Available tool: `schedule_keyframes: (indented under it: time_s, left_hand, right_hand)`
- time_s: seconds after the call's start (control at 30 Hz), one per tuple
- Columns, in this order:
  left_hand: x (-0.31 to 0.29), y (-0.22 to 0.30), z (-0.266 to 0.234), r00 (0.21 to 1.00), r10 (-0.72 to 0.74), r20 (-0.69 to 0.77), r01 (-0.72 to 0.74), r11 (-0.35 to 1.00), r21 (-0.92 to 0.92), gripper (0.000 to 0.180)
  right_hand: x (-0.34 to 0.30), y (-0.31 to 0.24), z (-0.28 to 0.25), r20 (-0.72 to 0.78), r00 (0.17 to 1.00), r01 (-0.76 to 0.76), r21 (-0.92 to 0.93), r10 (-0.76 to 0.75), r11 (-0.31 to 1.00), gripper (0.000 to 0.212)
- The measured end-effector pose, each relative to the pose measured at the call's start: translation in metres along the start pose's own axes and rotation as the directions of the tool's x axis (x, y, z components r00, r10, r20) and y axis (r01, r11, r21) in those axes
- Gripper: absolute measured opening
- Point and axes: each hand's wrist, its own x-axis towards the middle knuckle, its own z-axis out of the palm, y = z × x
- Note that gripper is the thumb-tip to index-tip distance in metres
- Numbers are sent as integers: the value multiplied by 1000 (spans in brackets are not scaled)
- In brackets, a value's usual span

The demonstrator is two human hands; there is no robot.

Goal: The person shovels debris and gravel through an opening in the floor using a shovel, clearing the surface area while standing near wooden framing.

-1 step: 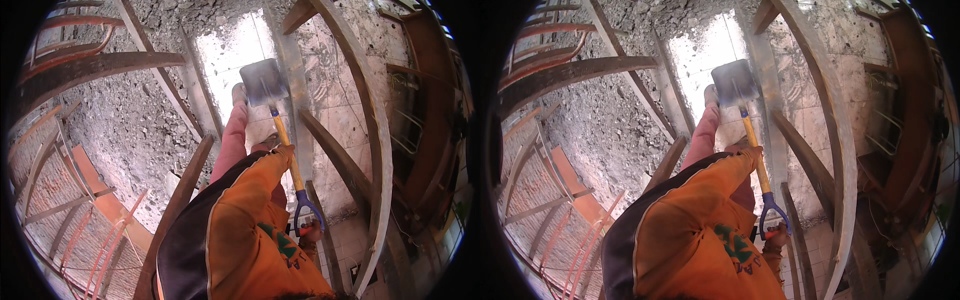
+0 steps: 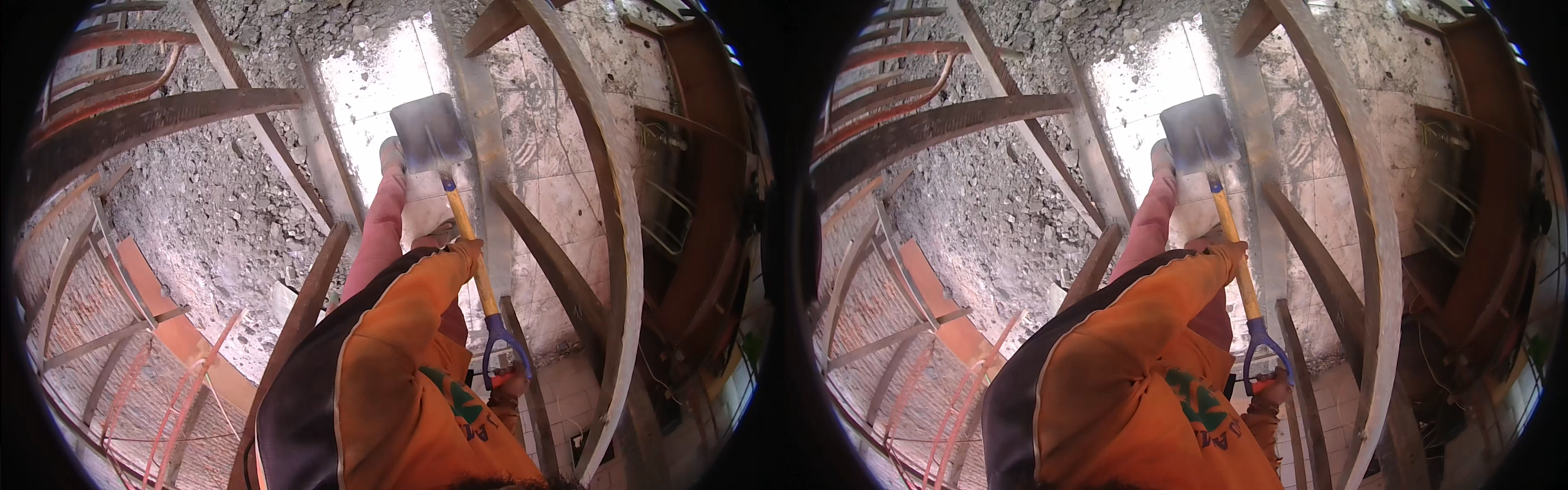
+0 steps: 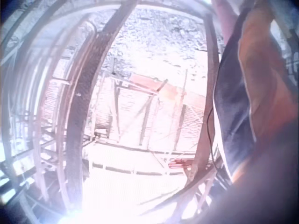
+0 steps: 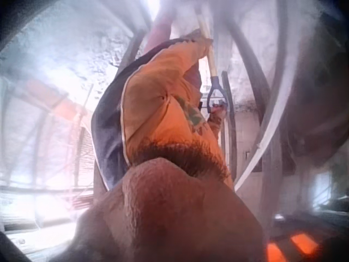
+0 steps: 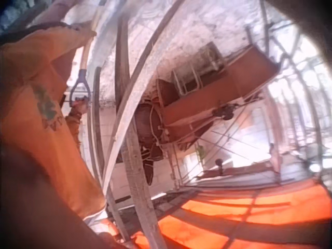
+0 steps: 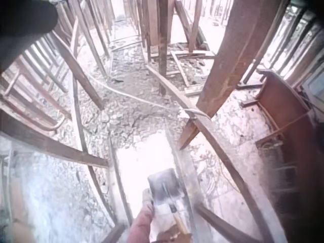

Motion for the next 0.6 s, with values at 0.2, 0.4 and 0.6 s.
schedule_keyframes:
  time_s: [0.2, 0.4, 0.6]
  left_hand:
    - [10, 239, -88, 937, 318, -144, -302, 946, 119, 22]
    - [68, 352, -143, 905, 401, -138, -364, 902, 232, 20]
    - [63, 310, -137, 923, 245, -298, -234, 970, 74, 19]
  right_hand:
    - [20, -1, 244, 88, 996, 39, -51, -34, 998, 12]
    - [33, 21, 380, 149, 972, 178, 30, -181, 984, 15]
    - [30, 51, 339, 180, 962, 195, 61, -203, 979, 10]
